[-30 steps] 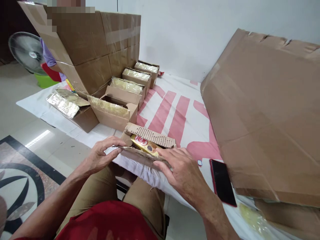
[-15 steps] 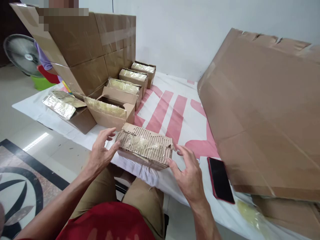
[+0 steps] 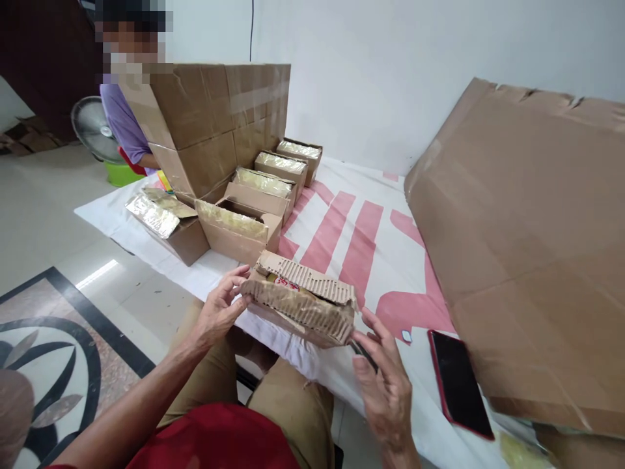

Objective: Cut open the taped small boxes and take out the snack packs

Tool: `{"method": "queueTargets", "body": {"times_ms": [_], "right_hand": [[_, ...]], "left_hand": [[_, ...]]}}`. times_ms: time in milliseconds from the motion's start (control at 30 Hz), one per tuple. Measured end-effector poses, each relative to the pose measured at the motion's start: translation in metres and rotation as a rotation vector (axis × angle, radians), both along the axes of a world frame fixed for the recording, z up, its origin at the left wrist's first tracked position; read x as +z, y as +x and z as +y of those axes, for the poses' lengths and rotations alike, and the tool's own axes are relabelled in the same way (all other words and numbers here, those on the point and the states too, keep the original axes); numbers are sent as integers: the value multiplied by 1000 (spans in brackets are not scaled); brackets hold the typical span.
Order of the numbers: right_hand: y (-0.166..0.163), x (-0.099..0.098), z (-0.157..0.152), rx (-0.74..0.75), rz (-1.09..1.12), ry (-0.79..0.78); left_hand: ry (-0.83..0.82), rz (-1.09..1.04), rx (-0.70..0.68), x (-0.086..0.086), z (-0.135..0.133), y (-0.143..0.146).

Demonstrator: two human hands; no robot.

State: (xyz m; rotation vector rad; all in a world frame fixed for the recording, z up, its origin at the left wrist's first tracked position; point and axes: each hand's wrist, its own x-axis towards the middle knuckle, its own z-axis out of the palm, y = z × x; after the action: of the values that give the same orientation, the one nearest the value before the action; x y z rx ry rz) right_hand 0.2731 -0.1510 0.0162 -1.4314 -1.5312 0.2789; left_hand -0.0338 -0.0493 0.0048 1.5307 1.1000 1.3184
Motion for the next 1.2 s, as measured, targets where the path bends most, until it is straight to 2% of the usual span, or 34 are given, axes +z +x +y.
{"method": "queueTargets", "body": {"times_ms": [100, 167, 233, 300, 367, 433, 567, 700, 833, 1000, 1100, 1200], "right_hand": [[4, 21, 0, 92, 66, -11], [1, 43, 10, 145, -6, -95], [-7, 66, 29, 198, -139, -212], [-21, 85, 51, 333, -326, -345], [-39, 96, 71, 454, -570, -446], [-58, 103, 84, 453, -804, -527], [-85, 110, 94, 272, -1101, -668], [-91, 109, 95, 170, -1254, -619], [-82, 103, 103, 206, -1197, -673], [-68, 95, 107, 260, -1105, -659], [-63, 88, 101, 229, -1017, -558], [-59, 82, 93, 173, -858, -344]], "left_hand": [[3, 24, -34, 0, -3, -7], [21, 31, -53, -1, -5, -9], [28, 23, -67, -4, -5, -8], [30, 0, -71, -7, -4, -6], [29, -29, -75, -9, -2, -4], [24, -53, -88, -11, 0, -3], [16, -73, -133, -13, 3, -3], [25, -103, -146, -13, 4, -1], [37, -132, -136, -20, 2, -1], [-84, -150, -38, -50, 1, 6], [-109, -146, -34, -67, 2, 15], [-118, -170, -53, -72, 5, 26]]}}
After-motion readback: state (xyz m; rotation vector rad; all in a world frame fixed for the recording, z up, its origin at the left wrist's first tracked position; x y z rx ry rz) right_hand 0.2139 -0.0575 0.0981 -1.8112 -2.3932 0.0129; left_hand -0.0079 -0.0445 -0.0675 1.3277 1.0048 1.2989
